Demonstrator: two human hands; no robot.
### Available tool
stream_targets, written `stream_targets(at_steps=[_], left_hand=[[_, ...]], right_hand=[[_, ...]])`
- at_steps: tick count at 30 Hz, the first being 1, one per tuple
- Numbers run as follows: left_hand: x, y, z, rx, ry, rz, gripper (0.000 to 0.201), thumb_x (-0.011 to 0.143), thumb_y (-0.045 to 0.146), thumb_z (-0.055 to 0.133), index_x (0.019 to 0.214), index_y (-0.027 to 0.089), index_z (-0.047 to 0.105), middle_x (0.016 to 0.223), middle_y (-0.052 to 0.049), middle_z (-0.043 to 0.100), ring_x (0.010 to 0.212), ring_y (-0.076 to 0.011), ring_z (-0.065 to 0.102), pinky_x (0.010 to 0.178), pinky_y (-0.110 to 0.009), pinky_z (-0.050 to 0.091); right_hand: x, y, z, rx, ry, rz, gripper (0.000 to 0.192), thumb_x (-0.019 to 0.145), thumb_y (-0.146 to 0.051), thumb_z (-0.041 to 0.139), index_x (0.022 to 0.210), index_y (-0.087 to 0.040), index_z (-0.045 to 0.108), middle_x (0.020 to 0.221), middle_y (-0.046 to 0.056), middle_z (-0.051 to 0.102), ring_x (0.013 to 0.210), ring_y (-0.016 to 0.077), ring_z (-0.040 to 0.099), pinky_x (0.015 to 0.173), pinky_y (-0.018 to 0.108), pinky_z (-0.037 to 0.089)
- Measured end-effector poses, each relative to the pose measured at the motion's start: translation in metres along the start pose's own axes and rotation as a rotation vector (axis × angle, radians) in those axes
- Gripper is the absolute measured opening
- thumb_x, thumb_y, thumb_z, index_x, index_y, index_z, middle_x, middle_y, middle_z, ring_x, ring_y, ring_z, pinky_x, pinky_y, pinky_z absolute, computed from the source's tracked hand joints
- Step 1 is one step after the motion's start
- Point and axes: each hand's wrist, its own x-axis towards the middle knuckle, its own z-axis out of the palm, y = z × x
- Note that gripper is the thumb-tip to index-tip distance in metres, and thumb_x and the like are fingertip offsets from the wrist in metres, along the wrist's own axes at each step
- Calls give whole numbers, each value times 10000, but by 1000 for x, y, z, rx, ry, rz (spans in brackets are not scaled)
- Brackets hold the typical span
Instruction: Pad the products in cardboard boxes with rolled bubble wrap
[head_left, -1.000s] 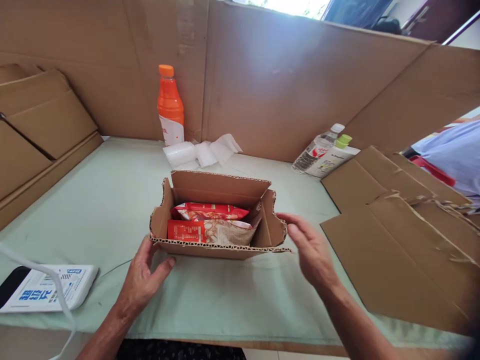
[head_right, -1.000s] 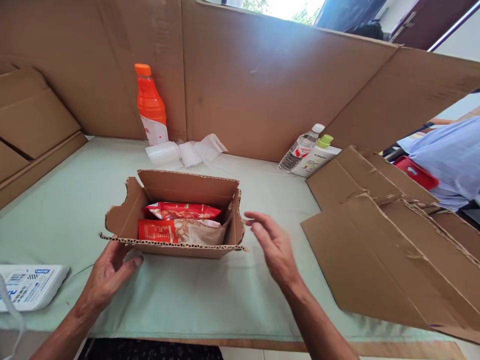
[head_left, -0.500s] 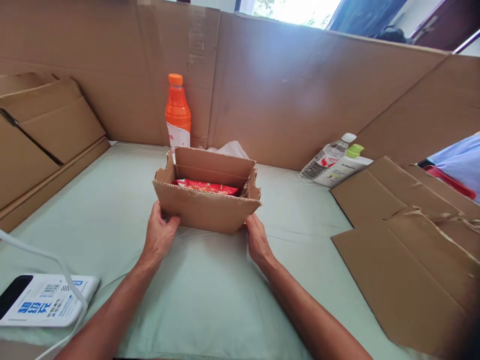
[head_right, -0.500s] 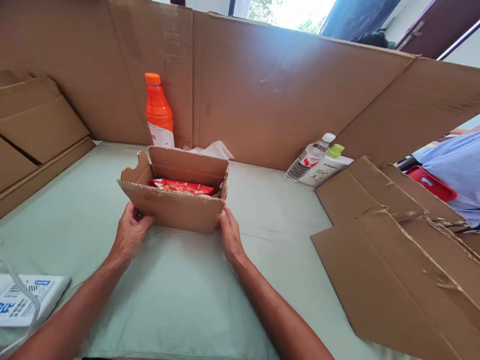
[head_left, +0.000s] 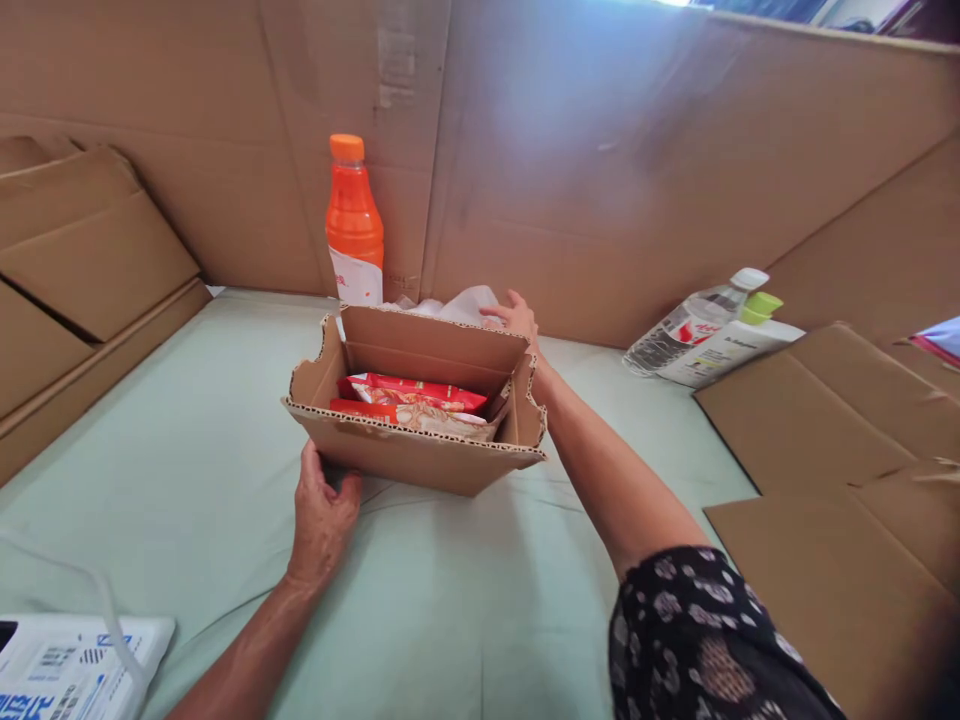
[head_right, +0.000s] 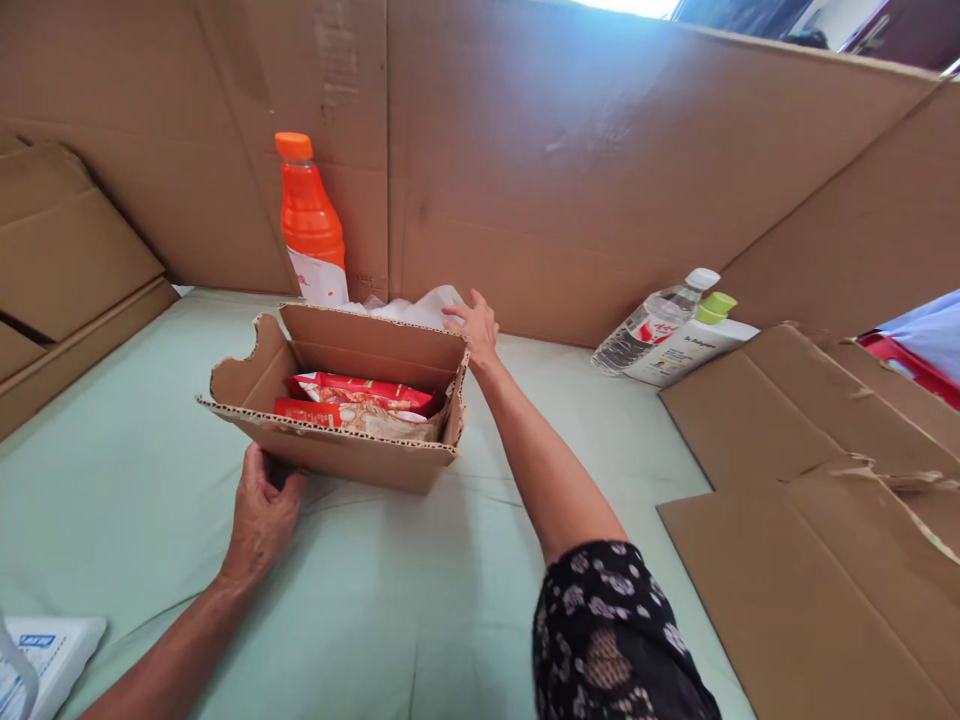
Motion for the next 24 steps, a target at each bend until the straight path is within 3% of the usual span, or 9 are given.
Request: stream_targets(at_steps=[4,7,9,12,15,17,20,22,24], left_hand=[[0,0,2,-13,2,5,467,773,214,568,1233,242,493,903,9,545,693,-155,494,560,-258,409],[0,3,2,-39,8,3,459,753,224,574,1207,232,510,939,-3,564,680,-145,478,562,-257,419],[0,5,3,-48,10,-2,457,739,228,577,1193,219,523,995,-17,589,667,-133,464,568,-256,423],[1,6,2,-56,14,-17,486,727,235,571,1209,194,530,1046,-32,611,651,-119,442,554,-250,402],[2,5,0,-52,17,8,507,718,242,574,1220,176,538,1021,-28,617,658,-119,438,549,-245,380],[3,4,-2,-52,18,28,523,716,252,583,1232,173,544,991,-24,613,676,-126,454,557,-246,379],[2,4,-9,4,99,101,537,728,270,604,1254,173,561,1057,-51,609,820,-164,539,632,-267,428],[1,6,-14,79,193,183,500,743,281,626,1232,183,595,1135,-68,599,897,-178,571,713,-296,464],[1,6,-19,108,238,222,428,766,306,643,1179,195,630,1132,-59,598,831,-157,582,735,-312,483]], right_hand=[[31,-6,-3,-41,68,164,369,827,-224,574,1164,-147,703,1336,185,641,1254,331,568,1079,560,415],[-2,1,-29,-82,235,229,528,893,-178,415,1395,-68,535,1456,238,528,1370,299,477,1143,505,360],[-54,11,-50,-112,351,196,555,915,-203,391,1453,-96,469,1522,215,464,1440,289,407,1170,512,331],[-164,26,-73,-221,460,-158,440,925,-237,513,1354,-176,587,1411,168,601,1378,321,509,1119,534,389],[-269,25,-90,-290,181,-450,340,877,-93,554,1153,-236,692,1238,90,729,1321,304,580,1061,479,429],[-313,13,-101,-261,-21,-521,313,855,-44,540,1012,-252,715,1187,52,753,1292,293,604,1032,470,442],[-330,-13,-115,-116,-6,-394,262,874,-70,550,960,-252,717,1234,64,728,1231,285,636,990,465,484],[-316,-30,-115,18,66,-222,241,905,-126,562,1031,-261,717,1250,72,715,1183,265,658,971,444,516],[-294,-44,-105,157,71,-49,267,921,-202,573,1149,-264,696,1268,78,705,1153,254,669,941,426,546]])
